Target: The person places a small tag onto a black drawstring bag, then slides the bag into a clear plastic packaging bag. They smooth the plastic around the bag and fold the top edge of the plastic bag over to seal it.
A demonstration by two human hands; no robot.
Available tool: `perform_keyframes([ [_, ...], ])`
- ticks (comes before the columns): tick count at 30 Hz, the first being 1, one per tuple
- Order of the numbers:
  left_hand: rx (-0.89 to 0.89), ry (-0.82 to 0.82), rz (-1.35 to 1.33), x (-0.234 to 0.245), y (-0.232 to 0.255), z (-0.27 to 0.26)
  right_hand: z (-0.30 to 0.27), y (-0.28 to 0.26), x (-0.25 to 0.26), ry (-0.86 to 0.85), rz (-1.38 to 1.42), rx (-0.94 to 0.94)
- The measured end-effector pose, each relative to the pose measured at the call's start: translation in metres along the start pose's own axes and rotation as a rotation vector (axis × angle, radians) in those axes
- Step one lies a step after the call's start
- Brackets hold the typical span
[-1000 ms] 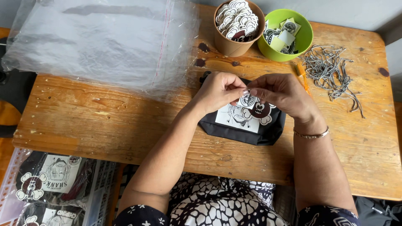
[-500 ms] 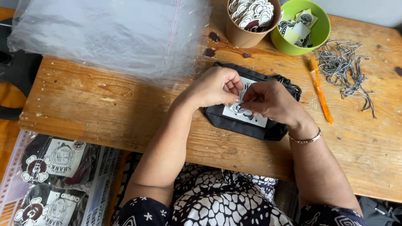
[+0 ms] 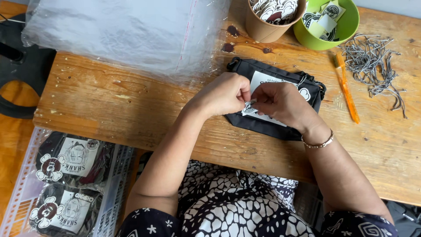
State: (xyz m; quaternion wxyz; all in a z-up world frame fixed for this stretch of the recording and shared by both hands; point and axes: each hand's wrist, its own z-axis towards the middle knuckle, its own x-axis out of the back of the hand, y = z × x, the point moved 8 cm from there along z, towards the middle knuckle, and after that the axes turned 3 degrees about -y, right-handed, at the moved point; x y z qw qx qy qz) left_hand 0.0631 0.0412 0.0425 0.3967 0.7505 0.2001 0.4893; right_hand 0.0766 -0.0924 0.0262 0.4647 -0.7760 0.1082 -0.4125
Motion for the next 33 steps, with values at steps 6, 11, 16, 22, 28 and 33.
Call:
perform_keyframes([
  [6,0.01,0.049,0.065,-0.015,-0.01,-0.004,-0.014,-0.019,-0.004,0.048,-0.386,-0.066],
  [11,0.003,0.052,0.013,-0.02,-0.008,-0.006,-0.012,0.005,-0.009,0.032,-0.363,-0.045],
  [16,0.025,0.037,-0.027,-0.021,-0.015,-0.007,-0.017,0.005,-0.009,0.029,-0.332,-0.049],
  [22,0.0,0.065,-0.142,-0.018,-0.019,-0.012,-0.018,-0.001,-0.014,0.03,-0.29,-0.06],
  [28,-0.078,0.067,-0.149,-0.016,-0.019,-0.016,-0.024,-0.012,-0.017,0.016,-0.434,-0.062],
  [33,-0.131,0.039,-0.14,-0.019,-0.019,-0.019,-0.023,-0.002,-0.014,0.054,-0.354,-0.056],
])
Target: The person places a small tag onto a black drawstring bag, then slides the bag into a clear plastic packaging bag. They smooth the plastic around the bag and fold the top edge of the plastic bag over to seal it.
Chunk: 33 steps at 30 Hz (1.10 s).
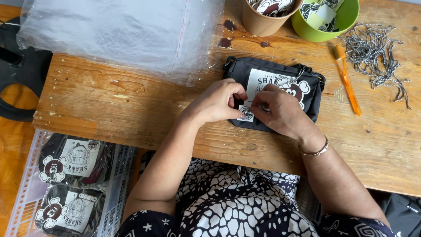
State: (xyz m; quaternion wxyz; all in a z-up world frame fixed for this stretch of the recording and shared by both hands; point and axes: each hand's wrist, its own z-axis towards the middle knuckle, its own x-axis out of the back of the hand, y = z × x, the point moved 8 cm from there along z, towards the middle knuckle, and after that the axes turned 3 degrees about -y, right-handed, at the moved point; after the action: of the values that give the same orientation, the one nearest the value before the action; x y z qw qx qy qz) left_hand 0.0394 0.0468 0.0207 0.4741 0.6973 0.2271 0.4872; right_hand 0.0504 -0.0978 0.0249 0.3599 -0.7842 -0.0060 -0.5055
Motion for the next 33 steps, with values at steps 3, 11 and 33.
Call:
perform_keyframes([
  [3,-0.025,0.034,0.001,-0.001,-0.006,0.004,0.003,0.01,-0.003,0.087,-0.035,0.054],
  [11,-0.04,0.096,0.033,-0.003,-0.015,0.01,0.003,0.007,0.001,0.154,-0.102,0.071],
  [33,-0.003,0.094,0.138,-0.007,-0.017,0.013,-0.004,-0.016,0.006,0.104,-0.147,0.06],
])
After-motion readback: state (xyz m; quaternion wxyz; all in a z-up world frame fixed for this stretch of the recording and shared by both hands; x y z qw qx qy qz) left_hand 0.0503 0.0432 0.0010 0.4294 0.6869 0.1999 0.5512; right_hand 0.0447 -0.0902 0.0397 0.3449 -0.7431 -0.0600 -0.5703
